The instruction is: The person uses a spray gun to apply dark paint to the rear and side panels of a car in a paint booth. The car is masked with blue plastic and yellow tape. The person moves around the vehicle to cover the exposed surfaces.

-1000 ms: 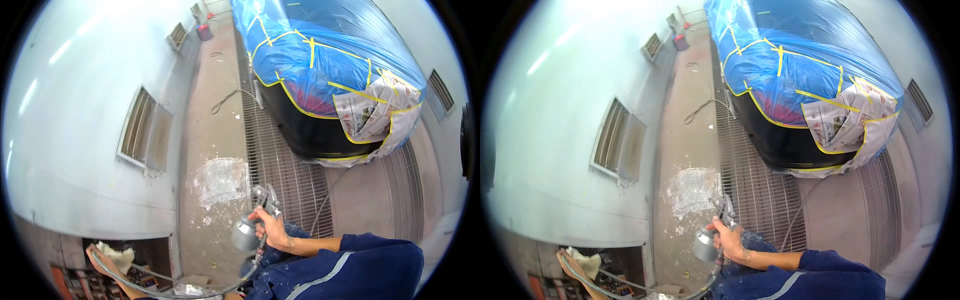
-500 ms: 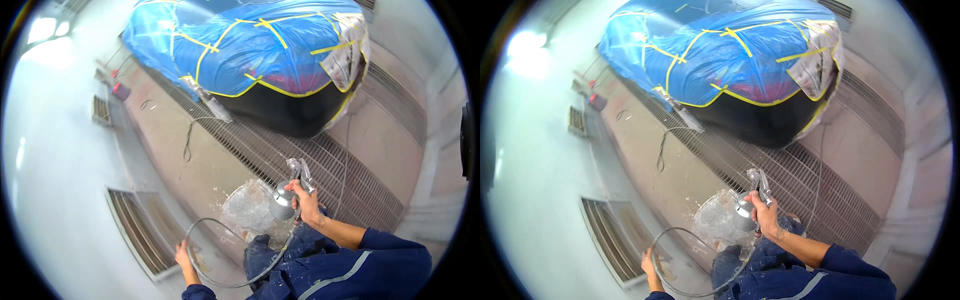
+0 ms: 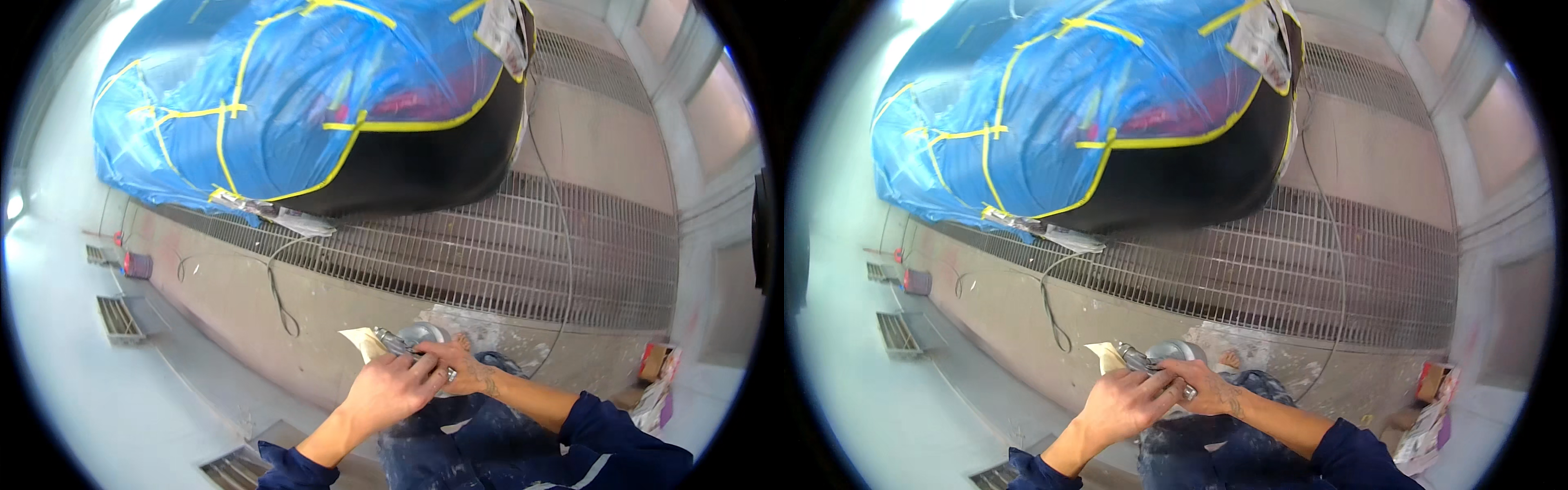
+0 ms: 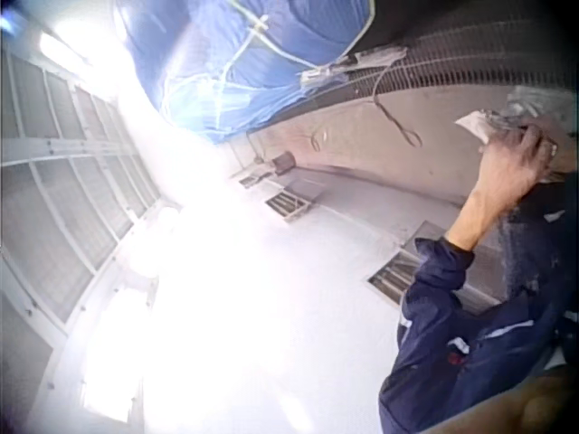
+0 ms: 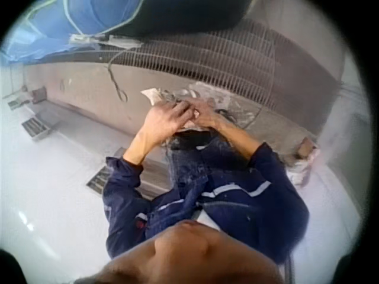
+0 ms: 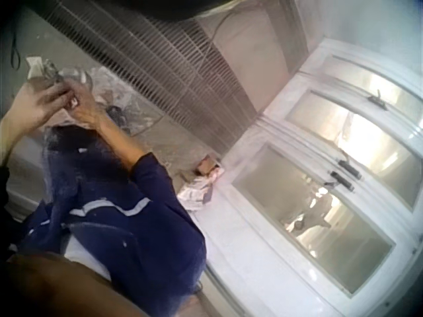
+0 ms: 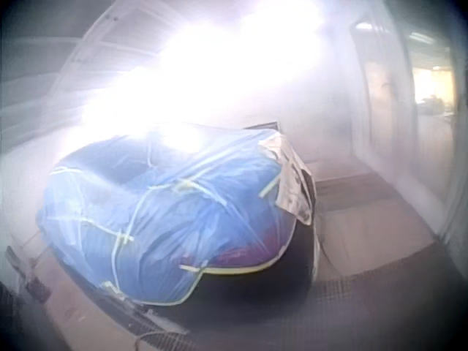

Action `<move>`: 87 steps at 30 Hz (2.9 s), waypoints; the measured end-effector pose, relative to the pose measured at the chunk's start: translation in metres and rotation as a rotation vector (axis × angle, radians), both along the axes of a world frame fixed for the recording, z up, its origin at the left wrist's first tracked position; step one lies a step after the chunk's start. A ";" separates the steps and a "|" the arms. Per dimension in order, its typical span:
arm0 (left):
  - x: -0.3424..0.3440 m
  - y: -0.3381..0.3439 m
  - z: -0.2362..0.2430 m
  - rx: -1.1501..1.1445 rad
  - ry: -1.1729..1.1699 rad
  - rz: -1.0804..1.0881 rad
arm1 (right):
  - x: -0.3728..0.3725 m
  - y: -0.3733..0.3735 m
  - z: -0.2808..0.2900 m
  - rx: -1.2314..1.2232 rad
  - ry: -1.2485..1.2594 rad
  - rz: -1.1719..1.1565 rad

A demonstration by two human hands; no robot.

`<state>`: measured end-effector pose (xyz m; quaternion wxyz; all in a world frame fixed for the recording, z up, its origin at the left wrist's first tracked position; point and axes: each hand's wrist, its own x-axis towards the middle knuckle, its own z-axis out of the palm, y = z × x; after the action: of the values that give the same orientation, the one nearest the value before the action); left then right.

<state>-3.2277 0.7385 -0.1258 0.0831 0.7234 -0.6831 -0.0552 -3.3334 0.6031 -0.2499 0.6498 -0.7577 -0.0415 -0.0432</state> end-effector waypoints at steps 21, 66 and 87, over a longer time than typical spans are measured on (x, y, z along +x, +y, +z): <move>0.192 0.232 -0.530 0.376 0.168 0.681 | 0.215 0.095 -0.510 0.528 0.111 -0.782; -0.480 0.208 -0.548 -1.407 2.491 2.302 | 0.331 0.065 -0.659 -0.179 0.066 -0.338; -0.440 0.282 -0.546 -0.550 2.250 2.261 | 0.310 0.042 -0.671 -0.167 -0.054 -0.369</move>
<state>-3.6674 1.0205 -0.6722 -0.6316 -0.3897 -0.5858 0.3258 -3.0234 0.6451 -0.9210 0.5644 -0.8023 0.0774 -0.1782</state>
